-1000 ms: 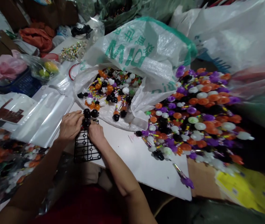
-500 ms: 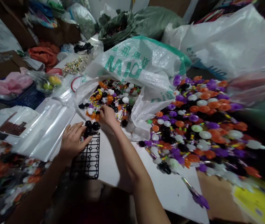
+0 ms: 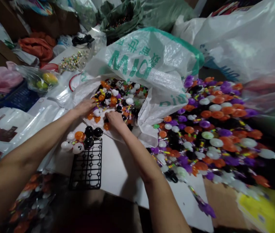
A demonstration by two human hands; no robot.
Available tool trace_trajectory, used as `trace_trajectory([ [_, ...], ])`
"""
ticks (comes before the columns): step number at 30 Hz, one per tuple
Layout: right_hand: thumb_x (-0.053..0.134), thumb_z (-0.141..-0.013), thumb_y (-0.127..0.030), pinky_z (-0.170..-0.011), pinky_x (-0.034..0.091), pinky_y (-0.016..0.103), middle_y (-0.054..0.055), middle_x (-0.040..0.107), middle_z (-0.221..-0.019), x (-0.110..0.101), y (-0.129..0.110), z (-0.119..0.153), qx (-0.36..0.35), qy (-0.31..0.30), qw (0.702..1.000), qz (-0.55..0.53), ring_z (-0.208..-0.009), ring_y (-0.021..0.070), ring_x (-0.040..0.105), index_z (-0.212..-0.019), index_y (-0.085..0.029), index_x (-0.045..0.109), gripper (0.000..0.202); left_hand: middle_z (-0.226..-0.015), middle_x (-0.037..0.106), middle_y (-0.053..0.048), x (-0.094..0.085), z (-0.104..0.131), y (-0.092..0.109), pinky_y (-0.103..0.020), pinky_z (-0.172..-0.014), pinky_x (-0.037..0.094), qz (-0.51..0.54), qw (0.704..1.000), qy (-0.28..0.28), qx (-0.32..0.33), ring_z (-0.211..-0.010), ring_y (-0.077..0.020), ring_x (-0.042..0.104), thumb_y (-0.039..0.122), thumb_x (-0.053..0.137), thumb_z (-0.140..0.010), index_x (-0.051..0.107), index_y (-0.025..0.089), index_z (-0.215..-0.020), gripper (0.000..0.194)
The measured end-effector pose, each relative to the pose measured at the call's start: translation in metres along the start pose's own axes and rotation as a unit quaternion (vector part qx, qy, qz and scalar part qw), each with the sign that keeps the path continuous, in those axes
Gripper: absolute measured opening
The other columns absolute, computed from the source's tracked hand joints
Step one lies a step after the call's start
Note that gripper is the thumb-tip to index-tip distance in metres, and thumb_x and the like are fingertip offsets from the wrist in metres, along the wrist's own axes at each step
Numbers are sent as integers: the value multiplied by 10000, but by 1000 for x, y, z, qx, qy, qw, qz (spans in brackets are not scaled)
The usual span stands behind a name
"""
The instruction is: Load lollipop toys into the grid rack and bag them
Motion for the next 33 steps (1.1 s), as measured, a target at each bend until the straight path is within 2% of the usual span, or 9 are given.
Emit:
trace_trajectory([
  [4, 384, -999, -165, -749, 438, 306, 176, 585, -1250, 1, -1, 1, -96, 27, 992, 83, -1040, 248, 610, -1170, -162, 668, 331, -1086, 678, -49, -38, 50, 3, -335, -922, 479, 113, 980, 133, -93, -1043, -182, 595, 226, 476, -911, 628, 134, -1078, 244],
  [7, 413, -986, -131, -780, 409, 314, 150, 602, -1190, 2, 1, 10, -176, 33, 977, 115, -1040, 241, 571, -1145, -151, 662, 296, -996, 697, 24, -57, 128, 7, -334, -822, 521, 301, 871, 305, -240, -899, -149, 650, 411, 573, -891, 609, 192, -1077, 290],
  [11, 481, -975, -158, -847, 394, 317, 131, 624, -1132, 9, 13, 58, -203, 86, 973, 66, -1055, 243, 529, -1095, -149, 662, 217, -879, 723, 40, -25, 242, 41, -357, -821, 560, 434, 727, 344, -406, -784, -144, 682, 440, 716, -773, 657, 211, -948, 293],
  [14, 476, -975, -165, -843, 402, 301, 136, 626, -1148, 21, 7, 111, -110, 150, 982, -19, -1028, 237, 533, -1141, -134, 627, 227, -847, 751, -17, 15, 283, 96, -379, -808, 589, 465, 720, 250, -451, -776, -195, 707, 450, 756, -709, 716, 209, -836, 275],
  [19, 441, -960, -117, -799, 390, 318, 119, 673, -984, 44, -35, 166, -6, 82, 996, -15, -923, 243, 568, -1041, -160, 639, 218, -936, 768, -67, 45, 265, 174, -355, -821, 593, 499, 769, 175, -360, -873, -227, 724, 428, 727, -728, 726, 192, -883, 282],
  [23, 482, -934, -116, -801, 399, 321, 113, 695, -992, 48, -40, 183, 32, 47, 998, -7, -948, 251, 598, -1042, -165, 642, 200, -888, 761, -74, 56, 245, 190, -322, -786, 578, 531, 754, 139, -360, -846, -213, 721, 397, 702, -727, 702, 178, -853, 253],
  [26, 509, -933, -174, -733, 415, 292, 100, 702, -1009, 46, -19, 203, 85, 96, 989, -73, -923, 234, 626, -1082, -172, 635, 196, -763, 709, -33, 65, 229, 202, -261, -646, 542, 550, 755, 98, -344, -696, -158, 670, 385, 690, -716, 666, 175, -817, 235],
  [30, 527, -936, -287, -696, 445, 287, 91, 706, -936, 40, 17, 232, 189, 194, 953, -134, -809, 216, 645, -1105, -165, 627, 231, -650, 599, 14, 72, 193, 223, -212, -497, 459, 633, 692, 49, -343, -582, -122, 595, 413, 741, -641, 602, 183, -772, 299],
  [33, 516, -925, -250, -664, 463, 308, 107, 700, -917, 39, 23, 239, 226, 162, 956, -97, -790, 236, 645, -1069, -171, 651, 213, -662, 609, 3, 73, 173, 226, -207, -485, 443, 682, 639, 41, -354, -604, -134, 617, 443, 793, -577, 560, 183, -743, 387],
])
Point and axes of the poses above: each hand's wrist, its own z-axis away from the middle knuckle, its own x-axis out of the palm, y = z × x, the point moved 1 cm from there along -z, towards the middle knuckle
